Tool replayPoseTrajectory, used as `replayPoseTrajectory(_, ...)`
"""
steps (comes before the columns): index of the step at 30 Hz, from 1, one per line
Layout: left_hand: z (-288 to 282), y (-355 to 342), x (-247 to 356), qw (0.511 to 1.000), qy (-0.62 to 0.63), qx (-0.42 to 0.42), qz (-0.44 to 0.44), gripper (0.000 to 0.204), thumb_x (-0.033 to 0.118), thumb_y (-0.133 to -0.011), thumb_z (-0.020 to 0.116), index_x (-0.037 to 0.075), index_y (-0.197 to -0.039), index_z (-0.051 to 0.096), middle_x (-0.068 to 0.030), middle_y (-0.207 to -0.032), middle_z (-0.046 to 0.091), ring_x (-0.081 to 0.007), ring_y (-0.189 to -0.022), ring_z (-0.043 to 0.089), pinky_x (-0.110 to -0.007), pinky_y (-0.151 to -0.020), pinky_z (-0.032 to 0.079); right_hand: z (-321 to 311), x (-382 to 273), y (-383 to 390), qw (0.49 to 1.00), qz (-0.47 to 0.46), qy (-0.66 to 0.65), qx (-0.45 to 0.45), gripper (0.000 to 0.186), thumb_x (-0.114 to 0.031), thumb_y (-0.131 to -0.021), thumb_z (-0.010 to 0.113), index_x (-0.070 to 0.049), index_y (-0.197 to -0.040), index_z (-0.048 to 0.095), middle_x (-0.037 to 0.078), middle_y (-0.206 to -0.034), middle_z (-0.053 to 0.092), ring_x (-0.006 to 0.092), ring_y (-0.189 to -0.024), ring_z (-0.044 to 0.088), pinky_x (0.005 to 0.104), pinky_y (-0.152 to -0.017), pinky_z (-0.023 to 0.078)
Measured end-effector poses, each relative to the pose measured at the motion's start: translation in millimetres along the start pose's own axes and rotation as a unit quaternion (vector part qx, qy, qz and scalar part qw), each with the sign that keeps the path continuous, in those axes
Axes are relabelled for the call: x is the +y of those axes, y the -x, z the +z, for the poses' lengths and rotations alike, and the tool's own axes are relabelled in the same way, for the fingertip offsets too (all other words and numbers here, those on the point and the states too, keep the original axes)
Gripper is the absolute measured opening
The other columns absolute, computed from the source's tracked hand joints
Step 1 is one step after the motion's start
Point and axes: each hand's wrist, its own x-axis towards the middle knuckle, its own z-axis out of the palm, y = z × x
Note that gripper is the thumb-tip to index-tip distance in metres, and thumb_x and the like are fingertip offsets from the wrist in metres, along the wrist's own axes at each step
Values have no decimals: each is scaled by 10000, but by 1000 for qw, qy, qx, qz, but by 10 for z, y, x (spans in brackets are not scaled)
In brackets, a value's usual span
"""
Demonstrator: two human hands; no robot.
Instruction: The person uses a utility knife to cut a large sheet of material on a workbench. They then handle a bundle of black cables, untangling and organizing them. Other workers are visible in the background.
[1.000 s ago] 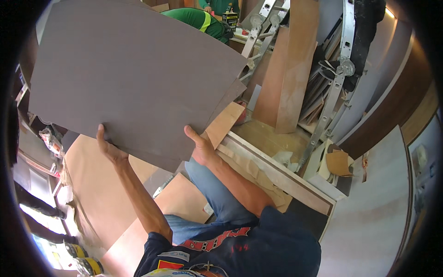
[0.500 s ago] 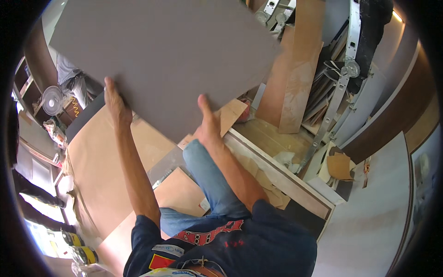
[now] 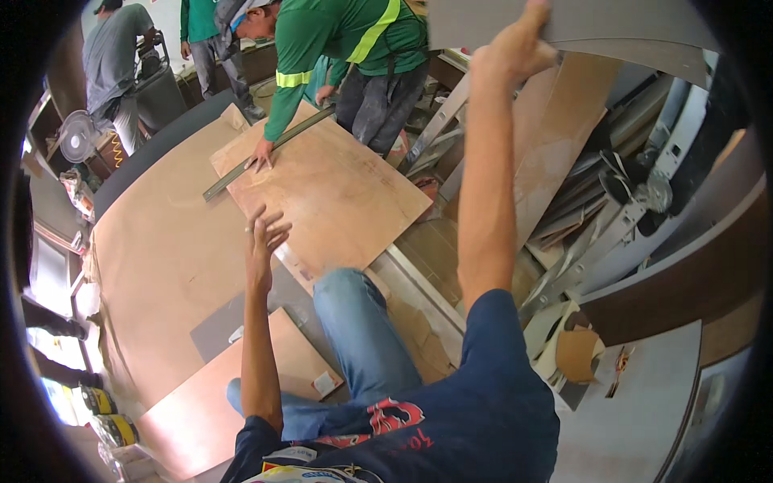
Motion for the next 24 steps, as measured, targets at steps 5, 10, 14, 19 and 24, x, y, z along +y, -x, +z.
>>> replayPoseTrajectory(5,47,-163,-467,996,-11,35,-77,586,405,-1027,470,-2,-1433,356,-208,-1235,590,-260,-1025,648,-376,-894,522,133,475,-829,993,-84,77,5,500,-245,-885,703,153,-1153,564,160,-1132,629,253,-905,644,353,-779,566)
replayPoseTrajectory(10,-206,397,-663,975,-68,75,-200,491,330,-1018,513,2,-1375,432,-176,-1161,628,-209,-950,643,-343,-839,522,704,756,-1118,944,-100,310,56,573,-466,-948,528,78,-1002,701,120,-983,730,234,-886,684,278,-814,512)
replayPoseTrajectory(14,-167,1076,-36,931,52,141,-332,535,380,-1005,517,38,-1405,423,-159,-1195,617,-248,-991,645,-350,-871,517,1015,941,-1716,921,-99,368,77,635,-506,-943,550,109,-973,704,164,-952,738,244,-899,690,295,-793,530)
replayPoseTrajectory(19,264,2062,619,774,352,354,-388,655,485,-982,475,110,-1491,302,-160,-1457,434,-323,-1257,508,-478,-998,456,1481,1202,-2144,966,-16,242,91,622,-355,-882,725,223,-1061,579,235,-1126,630,268,-922,647,378,-804,566)
replayPoseTrajectory(24,518,2087,655,679,451,470,-338,638,468,-992,427,134,-1512,269,-119,-1528,357,-332,-1326,460,-479,-1053,412,1796,1236,-2441,962,54,256,80,630,-356,-888,721,219,-1097,568,237,-1153,623,272,-940,649,370,-831,564)
